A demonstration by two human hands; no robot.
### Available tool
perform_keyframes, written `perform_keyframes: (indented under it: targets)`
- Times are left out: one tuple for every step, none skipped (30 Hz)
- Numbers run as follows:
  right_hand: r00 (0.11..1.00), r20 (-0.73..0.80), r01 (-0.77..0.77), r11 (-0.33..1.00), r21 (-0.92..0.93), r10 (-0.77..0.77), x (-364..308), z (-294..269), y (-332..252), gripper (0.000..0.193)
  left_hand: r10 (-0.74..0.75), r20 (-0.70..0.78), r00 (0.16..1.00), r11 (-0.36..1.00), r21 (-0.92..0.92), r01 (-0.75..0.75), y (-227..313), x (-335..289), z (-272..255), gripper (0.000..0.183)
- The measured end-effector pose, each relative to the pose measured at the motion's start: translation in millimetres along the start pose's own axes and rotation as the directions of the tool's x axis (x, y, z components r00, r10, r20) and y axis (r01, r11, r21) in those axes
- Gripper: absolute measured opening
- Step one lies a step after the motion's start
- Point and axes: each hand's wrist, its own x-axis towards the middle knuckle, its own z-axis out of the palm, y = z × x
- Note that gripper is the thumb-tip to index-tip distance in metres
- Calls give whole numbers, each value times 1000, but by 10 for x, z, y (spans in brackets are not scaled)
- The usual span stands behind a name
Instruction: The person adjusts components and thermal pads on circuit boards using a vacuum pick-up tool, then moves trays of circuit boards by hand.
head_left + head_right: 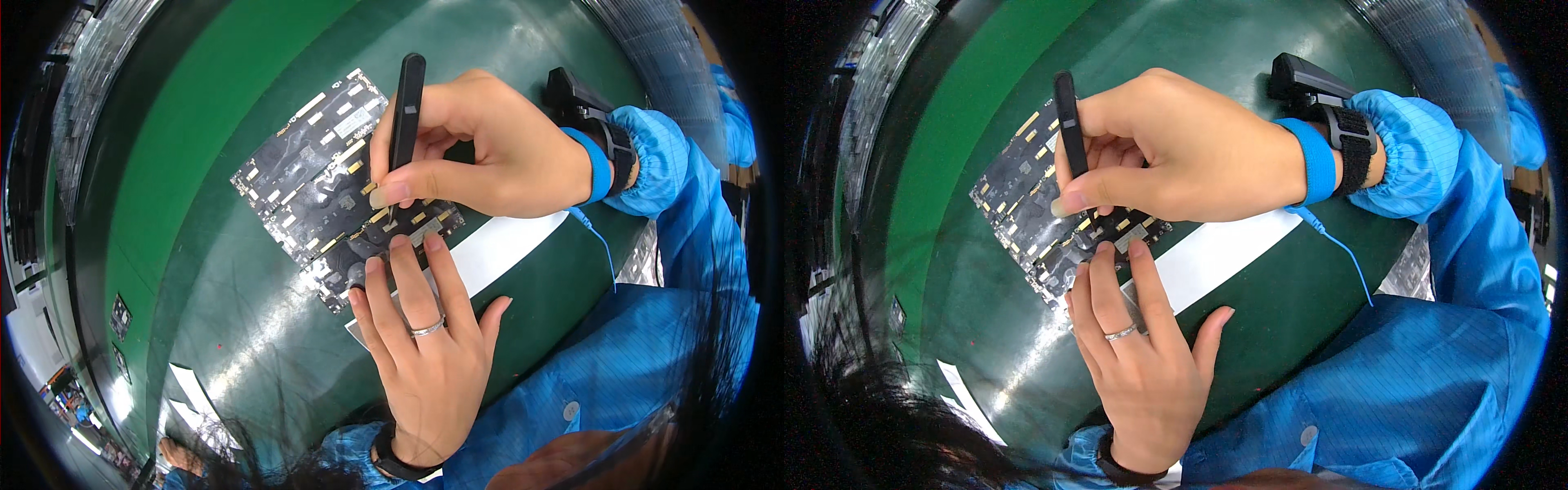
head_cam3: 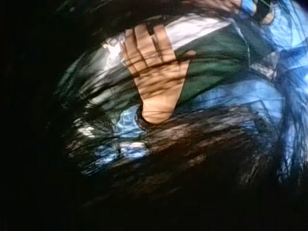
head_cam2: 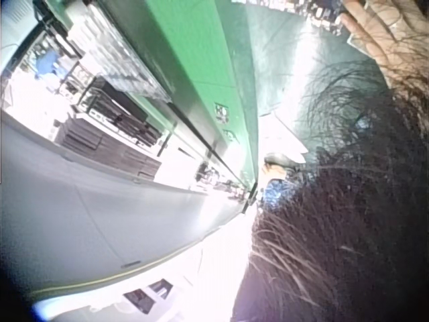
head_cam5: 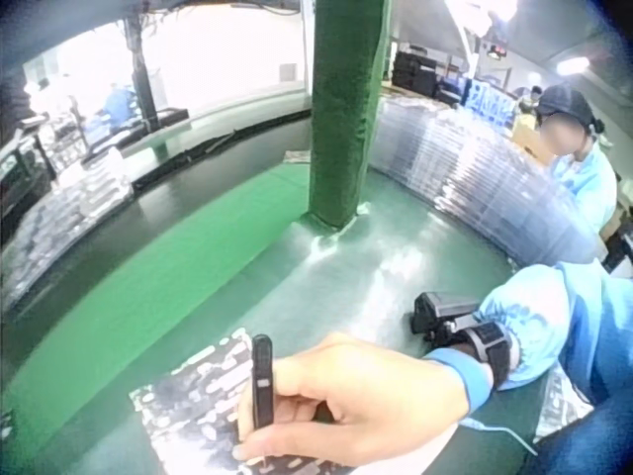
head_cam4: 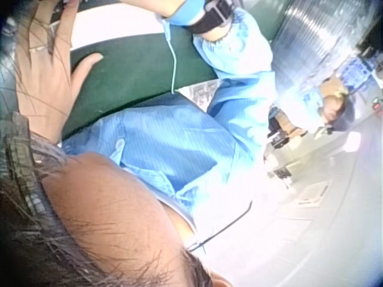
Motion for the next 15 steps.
perform_keyframes:
  targets:
    - [1000,1,-2,1000,-16,2,-1,0,-4,12,7,2,1000,999,-42,-7,3,8,-16,85]
    - [1000,0,-1,1000,-16,1,1,2,1,12,13,4,1000,996,-83,-13,5,11,-25,88]
    - [1000,0,15,1000,-15,-15,4,2,8,12,15,4,1000,996,-83,-15,5,13,-26,88]
    - [999,1,32,999,-15,-32,6,2,12,12,9,7,1000,995,-96,-9,4,11,-26,88]
    - [999,-1,32,999,-15,-32,8,5,10,12,4,10,1000,994,-108,-2,1,9,-25,88]
    - [999,2,54,998,-13,-54,12,10,6,12,3,11,1000,994,-107,-2,-9,6,-28,88]
    - [997,5,76,997,-12,-76,12,15,4,11,0,5,1000,998,-62,0,-28,2,-28,84]
    - [997,5,75,997,-10,-75,23,-6,14,11,-3,-1,1000,1000,-17,3,-39,-3,-29,80]
    - [985,66,161,987,-21,-159,42,-63,23,12,2,0,1000,1000,-22,-2,-45,5,-31,80]
    - [963,127,245,969,-28,-239,45,-100,20,12,2,8,1000,1000,-21,-2,-50,13,-30,79]
    - [965,125,236,971,-33,-230,21,-113,-3,12,3,16,1000,1000,-22,-3,-54,18,-26,78]
    - [956,63,287,958,21,-288,10,-118,-42,13,-4,19,1000,1000,-20,4,-58,15,-42,78]
    - [941,-3,337,939,71,-338,-10,-127,-84,13,-13,27,1000,999,-37,14,-61,12,-54,77]
    - [945,-24,326,944,49,-325,-54,-150,-138,16,-22,36,999,998,-55,24,-64,10,-65,76]
    - [942,-15,335,940,69,-335,-102,-150,-147,16,-42,44,998,998,-40,43,-29,-41,-119,76]
